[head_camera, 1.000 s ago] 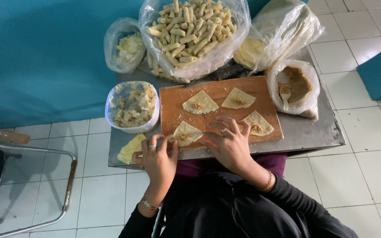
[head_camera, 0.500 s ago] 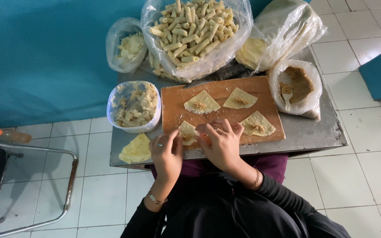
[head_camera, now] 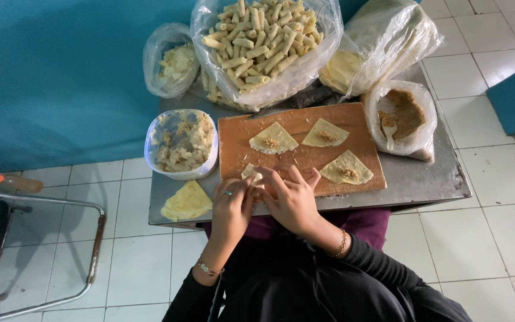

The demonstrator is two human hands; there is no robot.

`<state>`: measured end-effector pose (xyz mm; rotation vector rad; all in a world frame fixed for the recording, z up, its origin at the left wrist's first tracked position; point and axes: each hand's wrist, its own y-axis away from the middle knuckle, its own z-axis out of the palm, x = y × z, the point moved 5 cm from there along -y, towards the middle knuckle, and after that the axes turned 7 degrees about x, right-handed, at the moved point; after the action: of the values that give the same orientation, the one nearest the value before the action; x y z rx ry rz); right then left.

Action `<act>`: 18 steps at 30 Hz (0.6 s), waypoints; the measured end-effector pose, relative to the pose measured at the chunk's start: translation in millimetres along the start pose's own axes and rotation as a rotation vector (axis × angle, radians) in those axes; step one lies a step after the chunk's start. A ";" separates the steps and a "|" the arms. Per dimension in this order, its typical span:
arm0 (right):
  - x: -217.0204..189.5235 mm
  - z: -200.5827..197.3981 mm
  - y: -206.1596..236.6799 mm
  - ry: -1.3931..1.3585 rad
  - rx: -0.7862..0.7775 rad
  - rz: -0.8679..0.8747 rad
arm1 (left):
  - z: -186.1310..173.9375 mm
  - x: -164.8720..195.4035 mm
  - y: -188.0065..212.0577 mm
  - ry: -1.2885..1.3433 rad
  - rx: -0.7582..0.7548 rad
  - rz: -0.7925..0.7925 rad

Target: The person cuts a thin dough sheet into triangular wrappers on a wooden board, then spoons filling from a plastic container onto the triangles and folds and pinches them closed into filled pastries. They repeat the cutting and filling cycle, working with dough pieces, filling, and a spoon at a small metal table.

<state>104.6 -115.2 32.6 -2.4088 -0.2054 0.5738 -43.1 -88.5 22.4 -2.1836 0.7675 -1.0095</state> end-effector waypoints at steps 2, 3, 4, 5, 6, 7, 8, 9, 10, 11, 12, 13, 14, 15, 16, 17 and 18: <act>0.1 -0.4 -0.5 0.006 -0.036 -0.007 | -1.9 0.0 -3.7 0.033 -0.041 0.006; 1.3 -1.0 -1.2 -0.041 -0.058 0.001 | -2.8 -0.5 -5.6 0.050 -0.068 0.008; 3.6 -2.1 -2.8 -0.087 -0.081 0.011 | -3.9 -1.4 -7.6 0.068 -0.097 0.010; 6.5 -3.5 -4.3 -0.133 -0.103 0.022 | -5.3 -2.0 -9.4 0.098 -0.129 0.023; 9.5 -4.3 -6.5 -0.153 -0.141 0.008 | -6.9 -3.1 -11.4 0.126 -0.159 0.037; 13.5 -5.0 -9.4 -0.173 -0.179 -0.007 | -8.3 -4.7 -13.7 0.154 -0.189 0.050; 16.8 -4.6 -12.1 -0.194 -0.217 -0.020 | -9.5 -7.9 -16.2 0.167 -0.226 0.045; 19.1 -3.6 -14.6 -0.188 -0.245 -0.042 | -10.8 -11.1 -18.0 0.181 -0.264 0.038; 21.2 -1.7 -17.2 -0.182 -0.271 -0.066 | -10.9 -13.8 -19.7 0.194 -0.301 0.033; 22.4 0.4 -18.9 -0.175 -0.296 -0.091 | -10.3 -16.7 -21.8 0.208 -0.327 0.019; 22.8 0.7 -20.6 -0.170 -0.275 -0.114 | -9.3 -19.5 -23.6 0.222 -0.353 0.004; 22.9 1.1 -21.8 -0.164 -0.255 -0.136 | -7.8 -21.3 -24.1 0.237 -0.378 -0.012; 22.5 1.6 -22.5 -0.160 -0.234 -0.159 | -7.2 -21.9 -24.4 0.231 -0.372 -0.009; 23.0 2.8 -22.3 -0.152 -0.231 -0.148 | -6.2 -22.2 -23.9 0.226 -0.366 -0.009; 23.6 3.7 -22.3 -0.145 -0.227 -0.138 | -5.0 -22.6 -23.5 0.221 -0.359 -0.007; 24.6 3.9 -22.0 -0.137 -0.222 -0.126 | -4.8 -22.3 -23.2 0.206 -0.323 0.007; 25.0 3.8 -21.5 -0.145 -0.224 -0.125 | -4.4 -21.5 -22.4 0.190 -0.288 0.019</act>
<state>125.1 -89.2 34.6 -2.5466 -0.5031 0.7005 -52.7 -60.0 31.1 -2.3359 1.0772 -1.1700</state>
